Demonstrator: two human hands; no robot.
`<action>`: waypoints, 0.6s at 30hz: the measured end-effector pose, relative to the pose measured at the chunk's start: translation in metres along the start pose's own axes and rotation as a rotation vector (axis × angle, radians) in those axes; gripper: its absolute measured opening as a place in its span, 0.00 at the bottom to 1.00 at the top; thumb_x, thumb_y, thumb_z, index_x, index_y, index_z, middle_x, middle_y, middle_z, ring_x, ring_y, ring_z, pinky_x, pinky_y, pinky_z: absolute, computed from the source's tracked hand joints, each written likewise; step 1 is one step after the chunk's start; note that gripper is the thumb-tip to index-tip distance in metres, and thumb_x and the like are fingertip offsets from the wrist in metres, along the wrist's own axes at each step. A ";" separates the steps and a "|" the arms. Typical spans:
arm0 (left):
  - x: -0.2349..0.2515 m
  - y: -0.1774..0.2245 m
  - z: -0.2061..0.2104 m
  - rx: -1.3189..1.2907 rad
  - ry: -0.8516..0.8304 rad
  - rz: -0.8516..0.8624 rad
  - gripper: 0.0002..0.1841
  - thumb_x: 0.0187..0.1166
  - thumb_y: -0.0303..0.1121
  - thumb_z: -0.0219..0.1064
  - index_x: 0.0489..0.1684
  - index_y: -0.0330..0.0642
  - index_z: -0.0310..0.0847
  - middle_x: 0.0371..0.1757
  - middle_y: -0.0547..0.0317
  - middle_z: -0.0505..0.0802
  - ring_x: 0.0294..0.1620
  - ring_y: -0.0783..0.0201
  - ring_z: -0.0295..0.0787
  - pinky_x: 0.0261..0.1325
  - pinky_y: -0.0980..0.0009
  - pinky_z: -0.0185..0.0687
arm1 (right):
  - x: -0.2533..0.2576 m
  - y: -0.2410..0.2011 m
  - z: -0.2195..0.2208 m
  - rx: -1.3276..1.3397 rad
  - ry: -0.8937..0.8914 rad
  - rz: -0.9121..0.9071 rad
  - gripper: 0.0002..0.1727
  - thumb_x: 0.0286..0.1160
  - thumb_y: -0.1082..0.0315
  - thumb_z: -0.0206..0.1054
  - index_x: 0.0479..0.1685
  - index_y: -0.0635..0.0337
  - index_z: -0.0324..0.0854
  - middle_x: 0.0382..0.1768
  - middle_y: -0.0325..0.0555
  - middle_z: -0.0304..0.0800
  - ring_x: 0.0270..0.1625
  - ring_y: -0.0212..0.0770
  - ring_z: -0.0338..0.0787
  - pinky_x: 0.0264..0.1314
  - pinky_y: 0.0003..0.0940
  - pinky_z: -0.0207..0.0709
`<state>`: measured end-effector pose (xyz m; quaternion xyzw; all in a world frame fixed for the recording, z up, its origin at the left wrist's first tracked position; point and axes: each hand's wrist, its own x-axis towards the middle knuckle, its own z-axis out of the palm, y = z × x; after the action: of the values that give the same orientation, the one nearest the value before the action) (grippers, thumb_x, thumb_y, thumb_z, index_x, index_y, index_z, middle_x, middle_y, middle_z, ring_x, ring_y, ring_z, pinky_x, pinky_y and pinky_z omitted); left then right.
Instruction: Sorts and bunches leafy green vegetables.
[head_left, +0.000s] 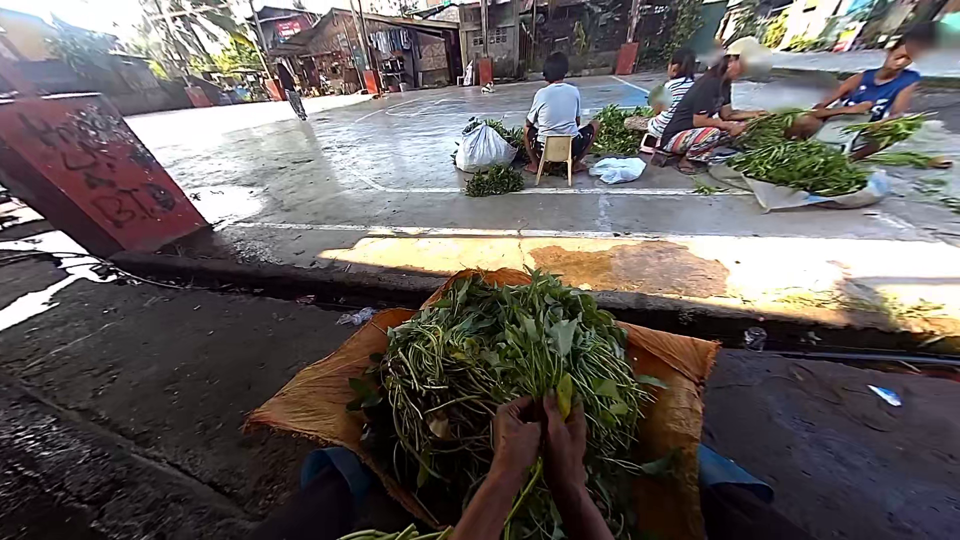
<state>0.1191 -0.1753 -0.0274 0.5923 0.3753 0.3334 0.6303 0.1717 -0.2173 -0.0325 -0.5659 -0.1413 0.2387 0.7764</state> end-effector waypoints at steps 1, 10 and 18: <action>0.000 -0.001 0.002 0.023 0.013 0.016 0.05 0.69 0.19 0.71 0.38 0.34 0.90 0.35 0.58 0.95 0.37 0.72 0.91 0.47 0.72 0.87 | 0.000 0.000 0.001 -0.007 0.012 -0.010 0.21 0.87 0.68 0.58 0.70 0.75 0.68 0.52 0.56 0.85 0.53 0.34 0.88 0.60 0.29 0.82; -0.005 -0.007 0.005 -0.009 0.102 0.004 0.03 0.68 0.19 0.76 0.34 0.33 0.89 0.31 0.56 0.95 0.33 0.70 0.91 0.43 0.73 0.88 | -0.004 0.014 -0.008 -0.298 -0.020 0.016 0.28 0.94 0.65 0.45 0.82 0.80 0.60 0.72 0.74 0.76 0.75 0.55 0.79 0.83 0.45 0.66; -0.002 0.024 -0.008 -0.229 0.232 -0.126 0.05 0.78 0.18 0.68 0.46 0.30 0.86 0.39 0.52 0.94 0.37 0.68 0.89 0.34 0.74 0.82 | -0.010 0.031 -0.037 -0.435 -0.216 0.235 0.28 0.94 0.65 0.44 0.85 0.76 0.59 0.77 0.73 0.72 0.79 0.59 0.75 0.83 0.51 0.65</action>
<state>0.1121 -0.1713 -0.0039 0.4495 0.4415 0.3997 0.6658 0.1750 -0.2448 -0.0735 -0.7030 -0.2045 0.3501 0.5842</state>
